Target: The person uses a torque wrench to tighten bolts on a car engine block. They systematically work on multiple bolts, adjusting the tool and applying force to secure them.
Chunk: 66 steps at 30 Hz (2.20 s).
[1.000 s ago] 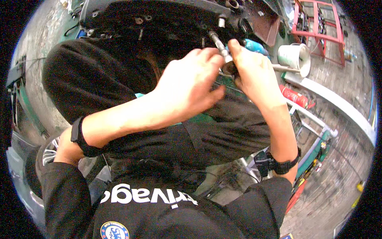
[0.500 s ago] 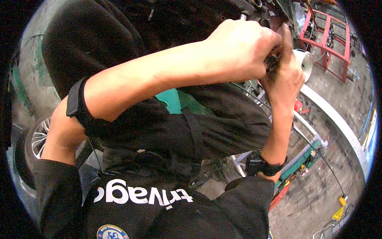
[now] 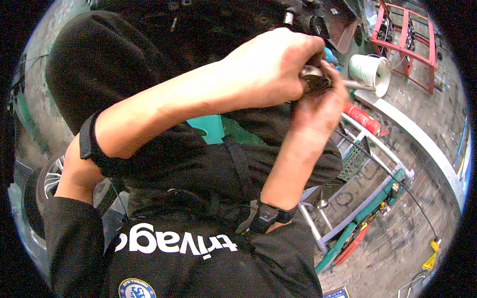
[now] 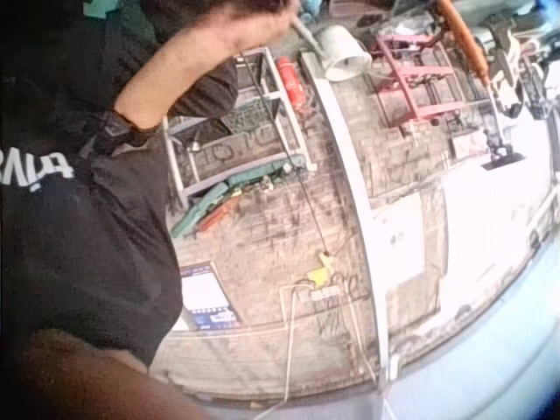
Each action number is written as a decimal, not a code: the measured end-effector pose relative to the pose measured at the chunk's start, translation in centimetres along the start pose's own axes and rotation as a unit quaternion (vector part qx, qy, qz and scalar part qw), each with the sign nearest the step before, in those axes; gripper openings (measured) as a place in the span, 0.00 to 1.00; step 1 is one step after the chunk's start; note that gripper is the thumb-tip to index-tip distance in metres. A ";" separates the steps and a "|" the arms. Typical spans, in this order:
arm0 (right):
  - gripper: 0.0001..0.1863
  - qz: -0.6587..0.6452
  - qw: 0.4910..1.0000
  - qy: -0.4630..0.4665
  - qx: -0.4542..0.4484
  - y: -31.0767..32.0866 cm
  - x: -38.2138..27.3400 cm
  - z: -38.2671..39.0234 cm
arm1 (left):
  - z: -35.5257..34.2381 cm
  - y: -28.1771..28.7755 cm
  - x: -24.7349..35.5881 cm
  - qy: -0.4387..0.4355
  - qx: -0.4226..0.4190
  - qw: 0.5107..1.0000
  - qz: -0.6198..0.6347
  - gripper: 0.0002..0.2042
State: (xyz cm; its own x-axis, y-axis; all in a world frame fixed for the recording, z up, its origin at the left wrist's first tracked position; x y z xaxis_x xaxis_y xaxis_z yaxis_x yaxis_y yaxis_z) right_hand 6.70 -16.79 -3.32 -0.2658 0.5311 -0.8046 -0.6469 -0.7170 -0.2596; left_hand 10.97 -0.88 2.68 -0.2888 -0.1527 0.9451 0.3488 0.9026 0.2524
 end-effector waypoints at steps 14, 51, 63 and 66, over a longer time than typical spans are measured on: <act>0.11 0.523 0.704 0.462 -0.133 -6.9 -4.2 2.1 | 2.2 2.6 6.7 -0.280 0.188 0.919 -0.206 0.20; 0.05 0.096 0.994 0.021 -0.053 -5.4 4.1 4.7 | 6.8 0.3 -4.7 0.167 -0.242 0.954 0.057 0.18; 0.19 0.713 0.617 0.293 -0.159 -6.6 -1.1 5.0 | 4.1 4.1 -1.8 0.001 -0.004 0.988 -0.155 0.23; 0.18 0.747 0.533 0.340 -0.208 -8.0 -1.4 5.5 | 3.7 2.5 1.0 -0.132 -0.012 0.988 -0.085 0.26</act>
State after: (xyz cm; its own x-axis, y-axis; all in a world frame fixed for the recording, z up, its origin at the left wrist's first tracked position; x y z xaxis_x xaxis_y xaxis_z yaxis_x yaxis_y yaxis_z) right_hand 8.31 -9.34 2.82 0.1495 -0.9563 -0.2514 0.1755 -0.2245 0.9585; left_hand 8.30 2.70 3.50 -0.5662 -0.1883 0.8025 0.2945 0.8630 0.4104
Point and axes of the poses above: each hand's wrist, its own z-axis away from the middle knuckle, its own y-axis out of the back of the hand, x = y × z, the point moved 10 cm from there along -z, towards the middle knuckle, and after that the axes turned 3 degrees about -y, right-handed, at the moved point
